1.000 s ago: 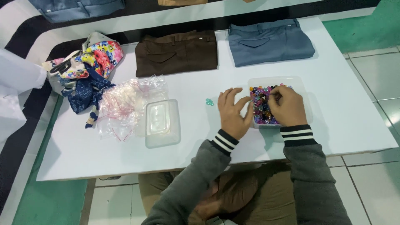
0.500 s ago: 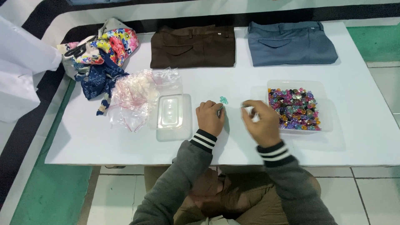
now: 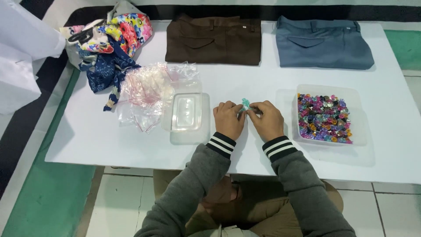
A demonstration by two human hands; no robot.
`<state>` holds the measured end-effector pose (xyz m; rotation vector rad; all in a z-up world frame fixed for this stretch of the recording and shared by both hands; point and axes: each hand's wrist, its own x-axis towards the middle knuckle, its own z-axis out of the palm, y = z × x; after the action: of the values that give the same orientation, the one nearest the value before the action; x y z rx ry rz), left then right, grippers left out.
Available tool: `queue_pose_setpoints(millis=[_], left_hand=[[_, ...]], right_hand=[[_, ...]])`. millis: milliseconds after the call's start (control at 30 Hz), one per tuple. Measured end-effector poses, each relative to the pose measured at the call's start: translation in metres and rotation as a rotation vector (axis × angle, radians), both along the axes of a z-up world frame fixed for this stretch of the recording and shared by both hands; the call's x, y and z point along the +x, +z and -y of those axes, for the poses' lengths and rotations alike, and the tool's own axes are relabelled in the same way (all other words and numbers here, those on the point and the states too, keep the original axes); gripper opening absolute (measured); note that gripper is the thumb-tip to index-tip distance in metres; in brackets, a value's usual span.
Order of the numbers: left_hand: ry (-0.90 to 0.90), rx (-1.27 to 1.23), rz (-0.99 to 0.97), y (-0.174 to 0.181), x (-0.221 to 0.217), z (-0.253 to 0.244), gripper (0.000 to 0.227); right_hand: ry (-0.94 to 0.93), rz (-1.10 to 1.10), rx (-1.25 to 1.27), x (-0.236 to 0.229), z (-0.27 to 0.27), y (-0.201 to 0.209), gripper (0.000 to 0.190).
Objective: Sorting and bagging small colored buttons from a bulk container into individual plastic bags.
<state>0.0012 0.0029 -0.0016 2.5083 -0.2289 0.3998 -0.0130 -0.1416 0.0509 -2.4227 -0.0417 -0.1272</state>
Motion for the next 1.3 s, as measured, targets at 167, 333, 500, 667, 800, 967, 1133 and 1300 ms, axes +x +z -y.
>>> queue_pose_setpoints(millis=[167,333,500,667,800,967,1133,1300], left_hand=[[0.009,-0.042,-0.019,0.002,0.0,-0.002,0.017],[-0.003,-0.037,-0.034,0.005,-0.001,-0.001,0.016],[-0.01,-0.058,-0.036,0.001,0.001,-0.003,0.02],[-0.012,-0.068,-0.059,0.009,-0.003,-0.004,0.028],[-0.032,-0.032,-0.053,0.009,-0.003,-0.004,0.026],[-0.016,-0.035,-0.056,0.006,-0.002,-0.004,0.032],[-0.007,-0.084,-0.054,0.001,-0.01,-0.004,0.036],[-0.069,-0.089,-0.013,0.015,-0.044,-0.001,0.053]], right_hand=[[-0.004,0.011,0.017,-0.002,-0.001,0.002,0.014],[-0.005,0.029,0.018,-0.002,-0.002,-0.001,0.012],[0.001,0.03,0.079,-0.002,-0.001,-0.004,0.018],[0.001,0.034,0.103,0.0,0.006,-0.013,0.026],[0.012,0.024,0.039,-0.001,0.002,-0.005,0.023],[0.012,0.049,0.047,0.0,0.004,-0.01,0.025],[0.019,0.099,0.104,-0.005,0.008,-0.015,0.027],[-0.003,0.123,0.146,-0.014,0.015,-0.034,0.03]])
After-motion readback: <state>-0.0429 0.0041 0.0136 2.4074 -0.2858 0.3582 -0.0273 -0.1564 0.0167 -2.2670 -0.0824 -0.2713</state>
